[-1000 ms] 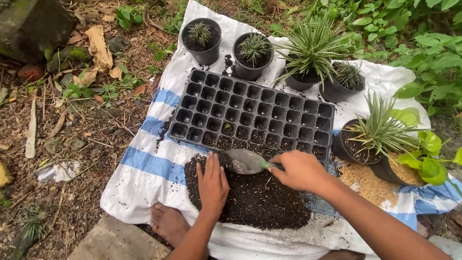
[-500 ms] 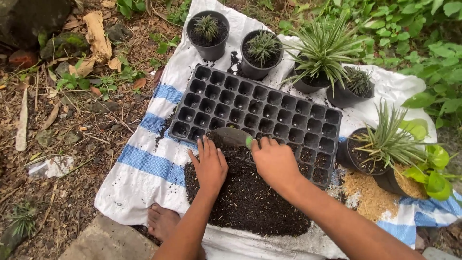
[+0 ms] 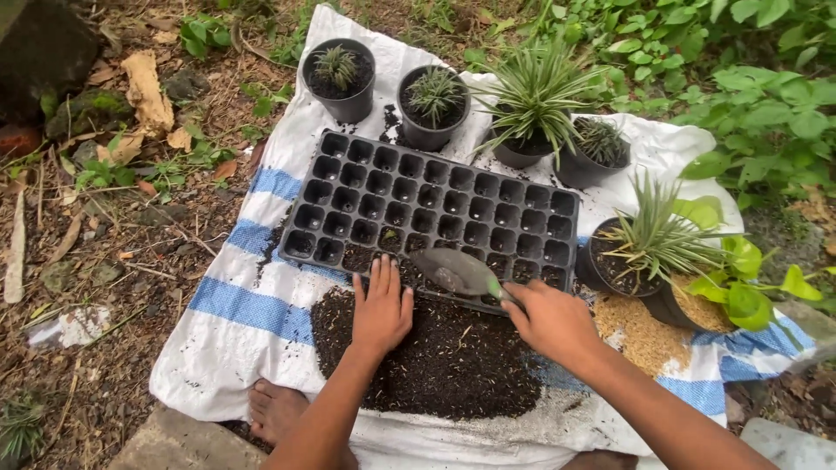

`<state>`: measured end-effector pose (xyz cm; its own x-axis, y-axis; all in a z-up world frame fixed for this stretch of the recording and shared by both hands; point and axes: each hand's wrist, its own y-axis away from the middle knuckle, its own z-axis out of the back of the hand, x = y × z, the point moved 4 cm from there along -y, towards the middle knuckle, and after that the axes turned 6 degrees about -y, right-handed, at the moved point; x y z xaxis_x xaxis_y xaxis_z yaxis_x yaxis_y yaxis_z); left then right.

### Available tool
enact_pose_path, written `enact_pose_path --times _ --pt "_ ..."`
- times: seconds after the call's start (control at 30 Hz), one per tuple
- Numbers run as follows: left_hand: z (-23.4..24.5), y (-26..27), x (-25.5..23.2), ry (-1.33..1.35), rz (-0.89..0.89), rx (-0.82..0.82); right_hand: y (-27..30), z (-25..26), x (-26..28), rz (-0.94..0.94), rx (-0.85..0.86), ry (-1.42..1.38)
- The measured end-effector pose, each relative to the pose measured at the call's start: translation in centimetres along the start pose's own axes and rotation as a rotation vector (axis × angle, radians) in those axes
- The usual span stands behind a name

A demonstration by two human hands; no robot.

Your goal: Filling a plastic seed tray with soil using a hand trowel

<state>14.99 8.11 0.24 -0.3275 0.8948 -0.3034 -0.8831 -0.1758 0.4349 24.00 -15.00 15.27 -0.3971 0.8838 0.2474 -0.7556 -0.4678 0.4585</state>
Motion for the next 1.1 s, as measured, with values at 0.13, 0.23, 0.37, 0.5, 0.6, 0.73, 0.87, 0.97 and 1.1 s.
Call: enact_pose_path --times 0.13,0.23,0.37,0.5,0.6,0.73,0.87,0.97,1.1 --pt "-2.5 -0.2 -3.1 0.030 -0.056 -0.016 2.5 -2.4 -4.2 -0.077 0.038 -0.055" --pt "-4.6 -0.9 -5.8 -0.007 -0.266 -0.322 4.3 -3.8 -6.9 -0.108 -0.032 -0.011" --pt "-3.7 0.0 -8.3 0.260 -0.324 -0.361 7.3 -4.3 -9.9 -0.159 -0.099 -0.144" --pt "0.1 -0.2 -6.5 0.023 -0.116 -0.689 9.2 -4.6 -12.4 -0.226 -0.065 -0.190" --pt "-4.1 -3.4 0.3 -0.049 0.190 -0.394 10.0 -6.3 -14.5 -0.200 -0.015 -0.201" --pt "-5.5 -3.4 0.6 -0.141 0.113 -0.406 11.2 -8.5 -16.7 -0.186 -0.057 -0.241" --pt "-5.6 -1.9 -3.9 -0.138 -0.022 -0.223 12.2 -11.0 -18.7 -0.149 -0.109 -0.168" --pt "-6.2 -0.4 -6.7 -0.053 -0.118 -0.232 13.3 -12.3 -20.3 -0.159 -0.142 -0.131" --pt "-5.1 2.5 -9.2 0.105 -0.243 -0.296 14.7 -14.8 -22.0 -0.141 -0.154 -0.036"
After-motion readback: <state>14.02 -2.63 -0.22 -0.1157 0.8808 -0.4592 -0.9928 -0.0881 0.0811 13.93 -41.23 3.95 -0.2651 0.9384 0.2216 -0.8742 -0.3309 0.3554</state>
